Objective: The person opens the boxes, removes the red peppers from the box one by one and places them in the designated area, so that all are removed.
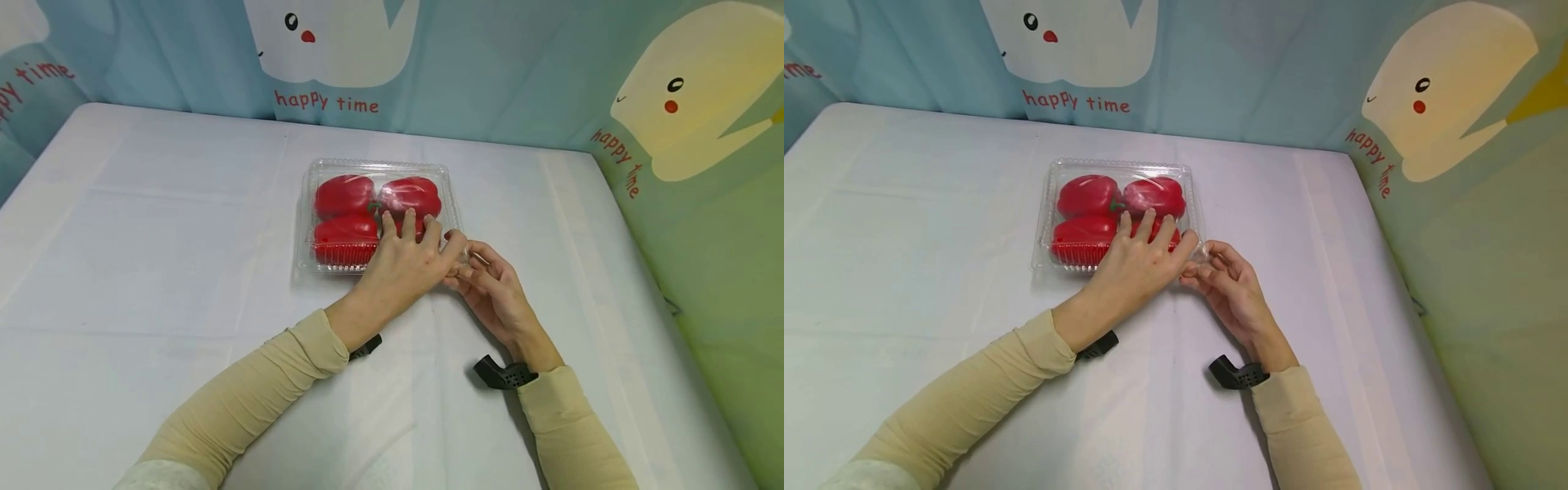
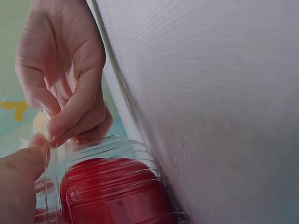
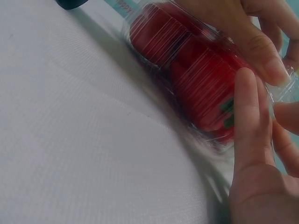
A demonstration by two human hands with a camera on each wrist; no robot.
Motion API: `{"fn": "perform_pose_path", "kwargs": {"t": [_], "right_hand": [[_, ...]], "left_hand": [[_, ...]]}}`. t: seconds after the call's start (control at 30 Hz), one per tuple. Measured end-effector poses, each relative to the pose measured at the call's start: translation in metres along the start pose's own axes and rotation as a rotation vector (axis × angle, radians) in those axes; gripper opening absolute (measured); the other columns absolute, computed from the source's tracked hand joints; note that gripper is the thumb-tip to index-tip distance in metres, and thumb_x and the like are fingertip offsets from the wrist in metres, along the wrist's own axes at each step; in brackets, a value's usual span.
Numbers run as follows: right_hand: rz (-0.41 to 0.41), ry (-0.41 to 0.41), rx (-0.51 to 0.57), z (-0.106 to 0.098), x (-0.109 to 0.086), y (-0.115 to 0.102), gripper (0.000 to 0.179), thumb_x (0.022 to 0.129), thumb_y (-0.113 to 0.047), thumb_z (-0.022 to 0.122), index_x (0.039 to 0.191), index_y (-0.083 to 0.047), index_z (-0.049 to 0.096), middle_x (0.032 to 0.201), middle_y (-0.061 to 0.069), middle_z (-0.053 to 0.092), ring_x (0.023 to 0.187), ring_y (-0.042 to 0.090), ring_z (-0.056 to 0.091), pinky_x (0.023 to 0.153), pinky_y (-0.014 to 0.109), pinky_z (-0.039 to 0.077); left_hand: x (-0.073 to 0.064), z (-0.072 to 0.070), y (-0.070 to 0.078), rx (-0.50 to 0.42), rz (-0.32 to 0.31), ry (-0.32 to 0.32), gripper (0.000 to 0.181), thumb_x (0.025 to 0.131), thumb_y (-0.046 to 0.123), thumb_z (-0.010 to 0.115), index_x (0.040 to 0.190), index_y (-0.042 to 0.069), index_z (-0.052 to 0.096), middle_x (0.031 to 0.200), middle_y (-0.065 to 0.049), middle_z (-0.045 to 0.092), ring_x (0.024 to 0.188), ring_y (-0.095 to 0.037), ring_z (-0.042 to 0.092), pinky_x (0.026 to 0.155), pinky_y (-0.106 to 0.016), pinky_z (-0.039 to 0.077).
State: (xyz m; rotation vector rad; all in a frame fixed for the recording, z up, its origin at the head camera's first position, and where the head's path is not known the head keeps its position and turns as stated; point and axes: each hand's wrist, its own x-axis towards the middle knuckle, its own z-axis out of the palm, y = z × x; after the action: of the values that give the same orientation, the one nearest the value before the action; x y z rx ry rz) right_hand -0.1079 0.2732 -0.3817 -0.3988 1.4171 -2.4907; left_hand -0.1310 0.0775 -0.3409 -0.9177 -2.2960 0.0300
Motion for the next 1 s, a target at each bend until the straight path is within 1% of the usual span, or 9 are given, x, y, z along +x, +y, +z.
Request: {"fn": "perform_pose_path", "kwargs": {"t": [0.2, 0.3, 0.4, 0.47, 0.6, 0.67, 0.73, 0.87, 1.0], "right_hand": [[0.008, 0.011, -0.012, 0.002, 0.001, 0.000, 0.040, 0.095, 0.014, 0.030, 0.123, -0.005, 0.050, 0.130, 0.006, 0.062, 0.101, 0.017, 0.068, 0.090, 0.029, 0.057], [0.014, 0.020, -0.013, 0.002, 0.001, 0.000, 0.040, 0.095, 0.013, 0.028, 0.122, -0.006, 0.051, 0.121, 0.005, 0.065, 0.100, 0.016, 0.067, 0.090, 0.029, 0.056], [0.019, 0.024, -0.006, 0.001, 0.001, 0.000, 0.041, 0.096, 0.012, 0.028, 0.124, -0.005, 0.053, 0.111, 0.004, 0.065, 0.097, 0.015, 0.066, 0.090, 0.028, 0.056], [0.022, 0.028, -0.003, 0.000, 0.000, 0.000, 0.039, 0.097, 0.011, 0.030, 0.123, -0.004, 0.055, 0.105, 0.003, 0.065, 0.095, 0.014, 0.064, 0.088, 0.026, 0.056], [0.033, 0.043, 0.000, -0.001, -0.001, 0.000, 0.034, 0.100, 0.009, 0.035, 0.119, -0.005, 0.058, 0.101, 0.001, 0.065, 0.091, 0.011, 0.062, 0.084, 0.022, 0.055], [0.036, 0.055, -0.006, -0.001, -0.001, 0.000, 0.032, 0.100, 0.009, 0.036, 0.117, -0.006, 0.060, 0.102, 0.000, 0.065, 0.091, 0.010, 0.062, 0.082, 0.021, 0.054], [0.040, 0.065, -0.006, 0.000, 0.000, 0.000, 0.032, 0.099, 0.009, 0.037, 0.116, -0.006, 0.060, 0.103, 0.000, 0.066, 0.090, 0.009, 0.063, 0.081, 0.020, 0.054], [0.041, 0.074, -0.019, 0.000, 0.001, 0.001, 0.034, 0.097, 0.011, 0.037, 0.114, -0.007, 0.061, 0.102, -0.001, 0.065, 0.089, 0.008, 0.063, 0.081, 0.020, 0.054], [0.035, 0.074, -0.071, 0.001, 0.000, 0.001, 0.036, 0.096, 0.011, 0.037, 0.115, -0.007, 0.062, 0.101, -0.001, 0.065, 0.088, 0.009, 0.062, 0.080, 0.020, 0.054]], "left_hand": [[-0.001, 0.000, -0.001, 0.001, -0.002, -0.008, 0.051, 0.087, 0.059, 0.063, 0.110, 0.016, 0.053, 0.112, -0.015, 0.069, 0.106, -0.042, 0.069, 0.085, -0.063, 0.055], [-0.001, 0.000, 0.000, -0.002, -0.009, -0.013, 0.052, 0.086, 0.061, 0.062, 0.111, 0.016, 0.053, 0.115, -0.016, 0.069, 0.108, -0.042, 0.068, 0.087, -0.062, 0.055], [-0.001, -0.002, 0.002, -0.042, -0.022, -0.024, 0.051, 0.087, 0.058, 0.065, 0.113, 0.018, 0.050, 0.120, -0.020, 0.067, 0.113, -0.045, 0.065, 0.091, -0.065, 0.052], [-0.001, -0.004, 0.004, -0.080, -0.035, -0.036, 0.050, 0.087, 0.057, 0.066, 0.117, 0.021, 0.048, 0.125, -0.022, 0.065, 0.118, -0.046, 0.062, 0.095, -0.067, 0.048], [-0.002, -0.008, 0.009, -0.156, -0.026, -0.058, 0.031, 0.094, 0.039, 0.066, 0.119, 0.026, 0.053, 0.132, -0.022, 0.060, 0.128, -0.046, 0.055, 0.099, -0.073, 0.041], [-0.003, -0.009, 0.010, -0.161, -0.014, -0.072, 0.023, 0.096, 0.030, 0.064, 0.117, 0.026, 0.058, 0.134, -0.020, 0.059, 0.131, -0.044, 0.053, 0.100, -0.074, 0.039], [-0.003, -0.010, 0.010, -0.157, -0.009, -0.082, 0.020, 0.096, 0.024, 0.064, 0.115, 0.025, 0.062, 0.135, -0.017, 0.059, 0.133, -0.041, 0.052, 0.101, -0.073, 0.039], [-0.003, -0.010, 0.009, -0.154, -0.024, -0.081, 0.023, 0.094, 0.029, 0.067, 0.117, 0.024, 0.065, 0.133, -0.016, 0.060, 0.132, -0.040, 0.053, 0.101, -0.073, 0.039], [0.000, -0.010, 0.009, -0.169, -0.027, -0.068, 0.031, 0.090, 0.035, 0.072, 0.119, 0.024, 0.065, 0.127, -0.015, 0.062, 0.129, -0.039, 0.055, 0.100, -0.073, 0.040]]}}
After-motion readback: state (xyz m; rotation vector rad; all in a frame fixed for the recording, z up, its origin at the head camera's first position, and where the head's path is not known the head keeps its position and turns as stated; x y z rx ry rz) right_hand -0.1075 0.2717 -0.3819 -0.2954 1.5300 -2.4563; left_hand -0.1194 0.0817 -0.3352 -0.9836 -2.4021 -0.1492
